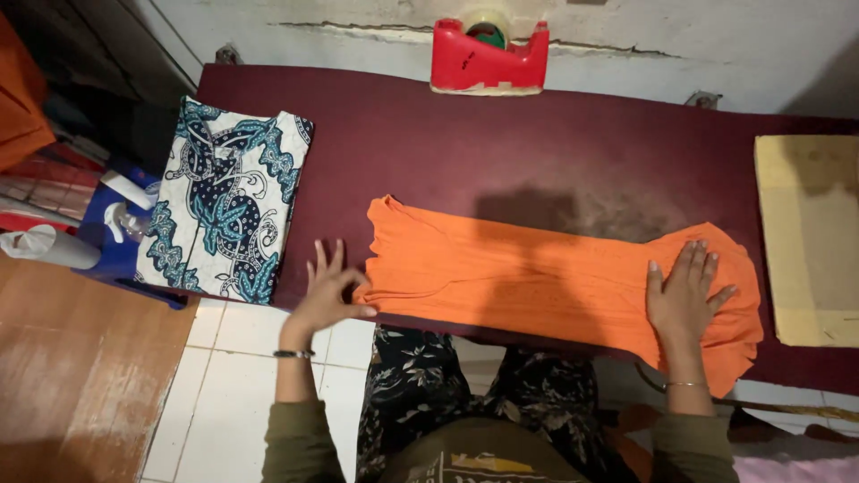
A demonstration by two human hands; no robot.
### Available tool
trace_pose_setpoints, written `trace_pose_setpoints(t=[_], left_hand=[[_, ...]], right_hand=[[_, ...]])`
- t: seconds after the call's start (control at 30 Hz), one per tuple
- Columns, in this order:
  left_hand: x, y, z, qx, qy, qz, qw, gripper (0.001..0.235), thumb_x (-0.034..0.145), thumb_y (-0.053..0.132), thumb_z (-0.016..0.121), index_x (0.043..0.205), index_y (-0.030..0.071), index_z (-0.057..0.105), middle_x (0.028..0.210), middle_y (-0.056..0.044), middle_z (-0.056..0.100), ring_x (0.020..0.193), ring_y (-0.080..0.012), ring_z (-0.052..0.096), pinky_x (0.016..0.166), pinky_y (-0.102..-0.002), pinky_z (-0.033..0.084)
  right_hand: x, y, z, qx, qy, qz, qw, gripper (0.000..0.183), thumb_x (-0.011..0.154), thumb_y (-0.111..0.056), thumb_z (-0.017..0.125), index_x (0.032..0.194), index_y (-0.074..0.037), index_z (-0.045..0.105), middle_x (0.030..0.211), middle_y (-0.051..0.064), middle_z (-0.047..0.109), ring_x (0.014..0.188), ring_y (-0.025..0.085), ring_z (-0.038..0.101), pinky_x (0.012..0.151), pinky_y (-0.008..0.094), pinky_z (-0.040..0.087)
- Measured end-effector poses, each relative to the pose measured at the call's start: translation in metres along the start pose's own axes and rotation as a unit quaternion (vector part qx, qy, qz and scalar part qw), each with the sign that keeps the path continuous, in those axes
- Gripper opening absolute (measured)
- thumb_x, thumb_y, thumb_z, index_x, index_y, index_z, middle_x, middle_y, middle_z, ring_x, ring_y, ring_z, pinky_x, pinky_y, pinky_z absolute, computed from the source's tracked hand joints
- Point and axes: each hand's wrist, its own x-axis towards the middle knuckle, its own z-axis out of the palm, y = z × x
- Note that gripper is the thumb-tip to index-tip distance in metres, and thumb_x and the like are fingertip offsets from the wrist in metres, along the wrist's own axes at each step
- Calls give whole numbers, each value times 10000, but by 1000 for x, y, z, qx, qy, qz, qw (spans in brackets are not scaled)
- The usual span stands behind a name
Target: The person folds several t-shirts on a maroon table. They smooth and fold an orange shirt, then a pink shirt, and finally a white shirt with a graphic, placing each folded item on a stack to the right.
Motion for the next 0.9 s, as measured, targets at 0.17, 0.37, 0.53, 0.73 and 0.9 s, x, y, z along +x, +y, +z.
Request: trace_pose_setpoints(t=[0.17, 0.37, 0.53, 0.73, 0.9], left_hand=[[-2, 30, 24, 166, 59, -149, 973, 381, 804, 487, 784, 926, 131, 723, 1700, -139, 212, 1575, -436, -47, 1147, -766, -9], [46, 91, 86, 302, 178, -49, 935, 597, 914, 272, 631, 1447, 34, 503, 1681, -174, 325, 1595, -377, 214, 1254, -614, 204], [92, 160, 141, 236, 133, 94, 958, 752, 991, 378, 599, 1577, -15, 339, 1667, -185, 303, 1574, -317, 261, 1265, -533, 235], [117, 130, 151, 211, 153, 42, 964, 912, 950, 591, 515, 1598, 13, 236, 1683, -186, 191, 1570, -331, 110, 1190, -699, 44], [117, 83, 116, 251, 174, -120, 945, 900, 966, 630, 420, 1602, 35, 191, 1717, -79, 121, 1585, -220, 74, 1160, -740, -80]], right_hand=[[1, 1, 3, -3, -2, -2, 1000, 833, 1020, -576, 319, 1638, -44, 151, 1722, 118, 121, 1587, 306, 37, 1186, 689, -81], [-1, 1, 3, 0, 4, -3, 1000, 829, 1027, -585, 306, 1636, -41, 165, 1719, 123, 127, 1589, 304, 38, 1187, 686, -82], [0, 3, 6, -16, 23, -10, 1000, 817, 1032, -567, 327, 1629, -23, 196, 1718, 134, 148, 1588, 320, 63, 1189, 700, -56], [3, 16, 15, -26, 45, -16, 999, 823, 1005, -524, 431, 1622, -11, 248, 1710, 147, 215, 1580, 329, 147, 1170, 751, 6], [3, 17, 15, -27, 77, -35, 996, 764, 1012, -452, 487, 1597, 10, 325, 1672, 175, 273, 1546, 355, 206, 1153, 705, 55]])
